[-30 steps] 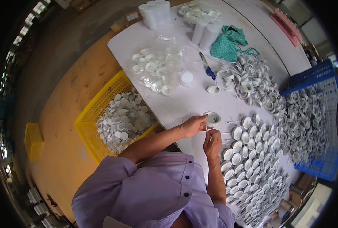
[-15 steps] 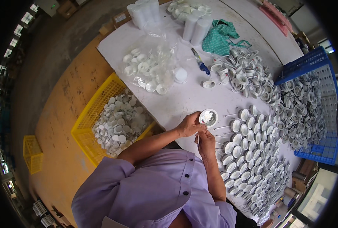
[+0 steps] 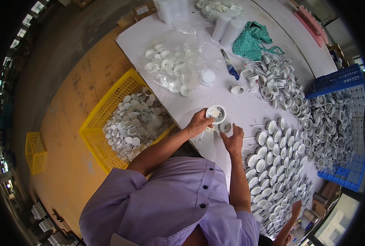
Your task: The person assembles small plastic components by hand on a production table.
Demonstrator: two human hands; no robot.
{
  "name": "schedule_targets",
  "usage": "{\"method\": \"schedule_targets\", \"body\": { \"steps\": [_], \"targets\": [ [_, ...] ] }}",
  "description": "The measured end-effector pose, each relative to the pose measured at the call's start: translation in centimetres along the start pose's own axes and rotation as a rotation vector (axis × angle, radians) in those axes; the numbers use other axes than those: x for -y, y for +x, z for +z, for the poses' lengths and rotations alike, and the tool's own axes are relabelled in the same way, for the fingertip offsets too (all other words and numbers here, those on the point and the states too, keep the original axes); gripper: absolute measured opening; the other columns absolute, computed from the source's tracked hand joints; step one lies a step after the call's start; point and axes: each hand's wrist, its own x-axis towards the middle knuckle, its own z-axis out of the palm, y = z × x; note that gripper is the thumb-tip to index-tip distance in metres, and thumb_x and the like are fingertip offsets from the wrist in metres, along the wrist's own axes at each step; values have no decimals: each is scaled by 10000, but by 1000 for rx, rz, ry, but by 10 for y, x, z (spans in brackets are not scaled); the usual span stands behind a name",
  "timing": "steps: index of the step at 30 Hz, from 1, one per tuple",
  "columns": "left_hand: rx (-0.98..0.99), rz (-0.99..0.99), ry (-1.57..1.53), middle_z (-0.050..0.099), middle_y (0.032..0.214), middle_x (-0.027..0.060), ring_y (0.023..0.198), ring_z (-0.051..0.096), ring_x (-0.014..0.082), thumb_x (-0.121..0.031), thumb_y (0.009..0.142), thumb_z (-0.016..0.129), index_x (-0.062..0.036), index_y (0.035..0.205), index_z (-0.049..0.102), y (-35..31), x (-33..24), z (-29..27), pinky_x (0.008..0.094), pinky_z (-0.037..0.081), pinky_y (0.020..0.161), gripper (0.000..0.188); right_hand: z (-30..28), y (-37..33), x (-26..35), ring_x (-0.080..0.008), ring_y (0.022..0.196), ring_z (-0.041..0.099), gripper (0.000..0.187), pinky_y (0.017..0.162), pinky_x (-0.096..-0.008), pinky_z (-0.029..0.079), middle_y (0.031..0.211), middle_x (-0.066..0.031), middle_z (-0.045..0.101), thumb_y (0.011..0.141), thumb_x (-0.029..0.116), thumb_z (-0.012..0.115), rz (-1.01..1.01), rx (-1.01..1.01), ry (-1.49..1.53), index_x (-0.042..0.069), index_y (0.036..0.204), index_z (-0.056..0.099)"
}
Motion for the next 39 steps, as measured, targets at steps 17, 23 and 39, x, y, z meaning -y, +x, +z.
{"method": "schedule_targets", "body": {
  "steps": [17,23,39],
  "targets": [
    [-200,-238,-56,671,909,26,767,631,104,-149,768,723,-60,999,638,-9,-2,-2,230,469,599,262,13,10,13,-358,893,533,356,781,-452,454,957,-164,573,683,286,725,27,57,-111,78,938,591],
    [-264,-276,-43,675,913,52,810,643,122,-81,733,742,-34,1000,640,-13,-5,0,246,501,651,290,14,5,6,-346,917,532,406,805,-443,447,990,-177,570,666,240,742,2,40,-29,38,981,584],
    [5,-193,240,506,778,-5,656,437,86,-463,931,432,-30,1005,606,-13,24,1,229,371,568,473,-45,-1,74,-325,1037,493,614,883,-402,418,1111,-155,536,595,106,809,-175,-63,255,25,1144,545]
  ]
}}
